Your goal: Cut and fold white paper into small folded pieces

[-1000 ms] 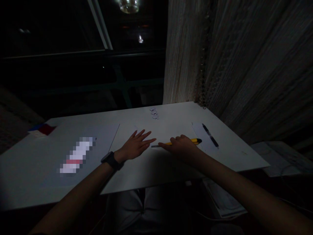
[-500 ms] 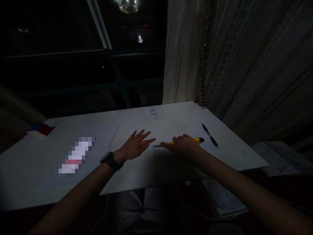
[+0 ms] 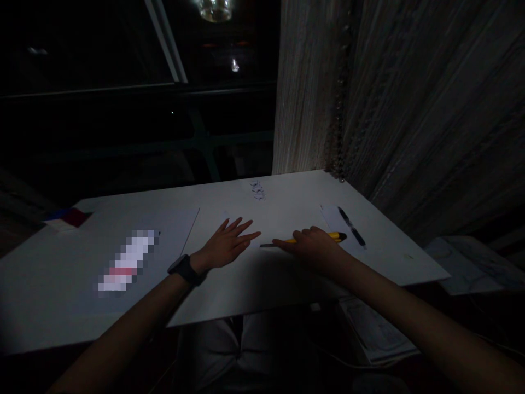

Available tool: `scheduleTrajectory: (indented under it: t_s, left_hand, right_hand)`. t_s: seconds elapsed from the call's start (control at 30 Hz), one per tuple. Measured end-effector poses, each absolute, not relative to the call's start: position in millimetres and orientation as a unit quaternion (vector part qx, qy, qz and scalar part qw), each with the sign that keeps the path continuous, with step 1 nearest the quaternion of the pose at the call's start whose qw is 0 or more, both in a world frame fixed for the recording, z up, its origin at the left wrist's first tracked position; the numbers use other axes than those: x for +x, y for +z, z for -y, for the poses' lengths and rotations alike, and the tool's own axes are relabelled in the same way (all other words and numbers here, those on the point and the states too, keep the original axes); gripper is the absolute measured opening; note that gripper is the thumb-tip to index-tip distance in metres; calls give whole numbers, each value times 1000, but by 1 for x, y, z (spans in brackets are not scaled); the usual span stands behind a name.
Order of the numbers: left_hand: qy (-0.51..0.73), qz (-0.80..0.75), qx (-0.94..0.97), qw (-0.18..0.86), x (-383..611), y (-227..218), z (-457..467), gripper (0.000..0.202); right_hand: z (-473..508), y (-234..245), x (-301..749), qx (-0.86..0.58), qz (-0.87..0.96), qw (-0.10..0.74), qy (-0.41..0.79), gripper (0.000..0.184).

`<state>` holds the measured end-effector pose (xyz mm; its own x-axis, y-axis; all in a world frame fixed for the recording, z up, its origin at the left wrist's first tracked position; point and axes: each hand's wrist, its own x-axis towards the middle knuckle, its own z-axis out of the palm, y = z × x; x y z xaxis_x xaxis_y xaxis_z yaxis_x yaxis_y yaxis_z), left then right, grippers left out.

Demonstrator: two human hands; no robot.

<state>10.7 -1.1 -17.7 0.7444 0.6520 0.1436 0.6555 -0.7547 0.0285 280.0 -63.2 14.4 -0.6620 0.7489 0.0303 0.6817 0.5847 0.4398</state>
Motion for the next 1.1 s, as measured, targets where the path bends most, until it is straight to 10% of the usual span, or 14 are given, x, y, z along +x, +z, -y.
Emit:
scheduleTrajectory:
  t_s: [1.1]
  left_hand:
    - [-53,394,-917,28,20,11,-2,57]
  right_hand:
    - [48,-20,274,560,-823,-54,81,43]
